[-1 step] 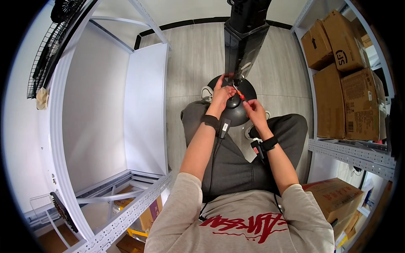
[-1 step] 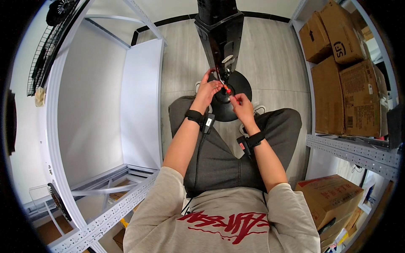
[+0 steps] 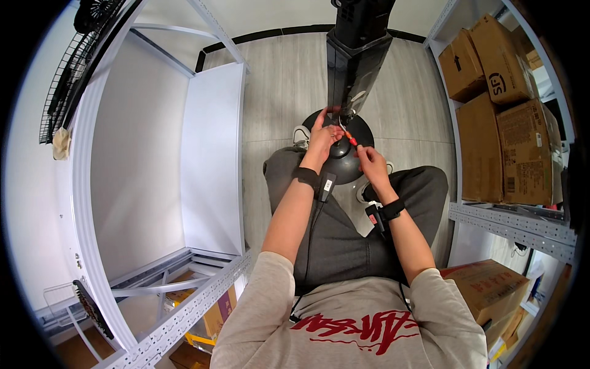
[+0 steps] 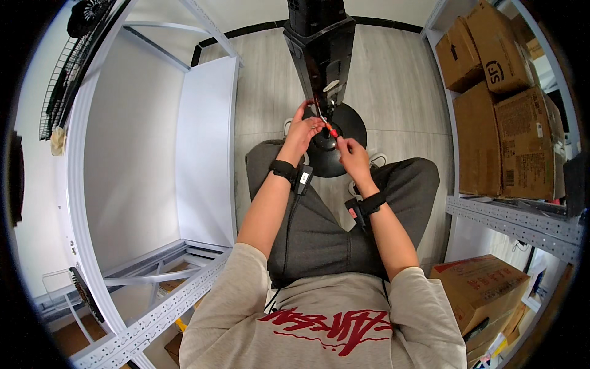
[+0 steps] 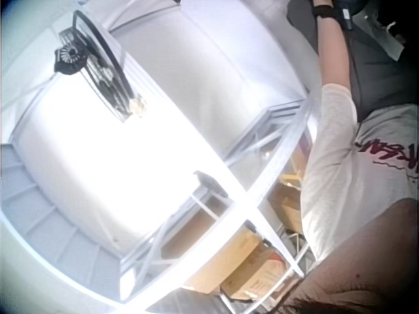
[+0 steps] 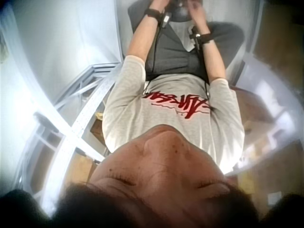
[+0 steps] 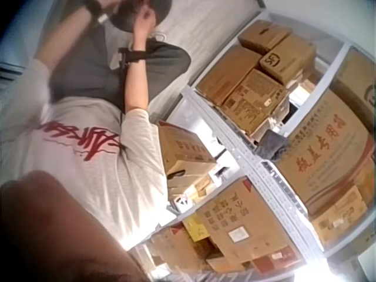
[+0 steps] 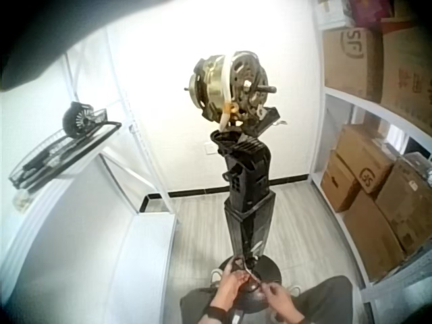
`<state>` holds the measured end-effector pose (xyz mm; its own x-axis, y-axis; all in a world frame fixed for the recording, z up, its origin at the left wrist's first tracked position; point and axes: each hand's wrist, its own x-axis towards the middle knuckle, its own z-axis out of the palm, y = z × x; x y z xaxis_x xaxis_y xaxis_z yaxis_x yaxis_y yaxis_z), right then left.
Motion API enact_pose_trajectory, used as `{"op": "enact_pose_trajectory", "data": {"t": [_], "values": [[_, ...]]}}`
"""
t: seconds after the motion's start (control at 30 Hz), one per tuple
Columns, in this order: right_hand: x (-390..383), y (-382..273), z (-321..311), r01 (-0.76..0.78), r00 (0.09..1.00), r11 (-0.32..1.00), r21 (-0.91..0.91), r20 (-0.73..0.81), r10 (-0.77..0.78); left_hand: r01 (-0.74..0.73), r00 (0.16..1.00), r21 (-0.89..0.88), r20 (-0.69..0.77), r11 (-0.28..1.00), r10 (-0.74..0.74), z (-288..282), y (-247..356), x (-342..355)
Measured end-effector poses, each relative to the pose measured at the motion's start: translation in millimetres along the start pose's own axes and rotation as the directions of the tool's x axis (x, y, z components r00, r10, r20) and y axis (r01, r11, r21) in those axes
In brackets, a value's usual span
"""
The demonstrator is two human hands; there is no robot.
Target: The person sits on the floor and uses a screwdriver to tighten screws on the base and neck of a standing fan. They rotate the fan to access different screw locations and continue tightening throughout the clip.
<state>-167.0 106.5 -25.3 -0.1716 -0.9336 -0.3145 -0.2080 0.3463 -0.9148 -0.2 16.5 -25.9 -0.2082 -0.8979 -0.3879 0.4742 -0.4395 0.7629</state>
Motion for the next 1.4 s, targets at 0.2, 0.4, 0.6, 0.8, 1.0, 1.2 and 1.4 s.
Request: {"op": "enact_pose_trajectory", "data": {"t": [0.2,0.4,0.6,0.8,1.0,1.2,1.4], "values": [[-4.4,6.1,10.7,0.107,0.98,0.994,0.035,-0.17,-0.1,0.007,1.0,0.008,-0.011,1.0,-0.007,2.4,1.0,0.4],[2.6,8.2,2.3,-0.045,0.999,0.997,0.06,-0.013,0.046,0.012,1.0,0.034,0.003,0.999,-0.012,2.0,4.8,-0.4],[-1.9,8.7,5.8,0.056,0.996,0.998,0.043,-0.069,-0.053,0.03,0.999,0.022,0.018,0.999,-0.031,1.3,8.1,-1.4],[-1.6,-1.0,1.5,-0.045,0.999,0.994,0.102,-0.025,0.048,0.023,1.0,0.009,0.019,1.0,-0.023,2.5,8.4,-4.1],[2.2,9.9,3.6,0.025,0.997,0.999,0.033,-0.075,-0.023,0.004,0.999,0.022,0.031,1.0,-0.005,1.2,8.3,-3.1],[-1.2,10.9,13.2,0.093,0.98,0.99,0.102,-0.186,-0.073,0.012,1.0,0.048,0.019,0.999,-0.013,3.7,8.2,-2.3],[1.8,13.4,2.5,-0.018,1.0,0.987,0.16,-0.004,0.019,0.024,0.999,0.045,0.024,0.999,-0.025,1.9,8.6,-3.9]]}}
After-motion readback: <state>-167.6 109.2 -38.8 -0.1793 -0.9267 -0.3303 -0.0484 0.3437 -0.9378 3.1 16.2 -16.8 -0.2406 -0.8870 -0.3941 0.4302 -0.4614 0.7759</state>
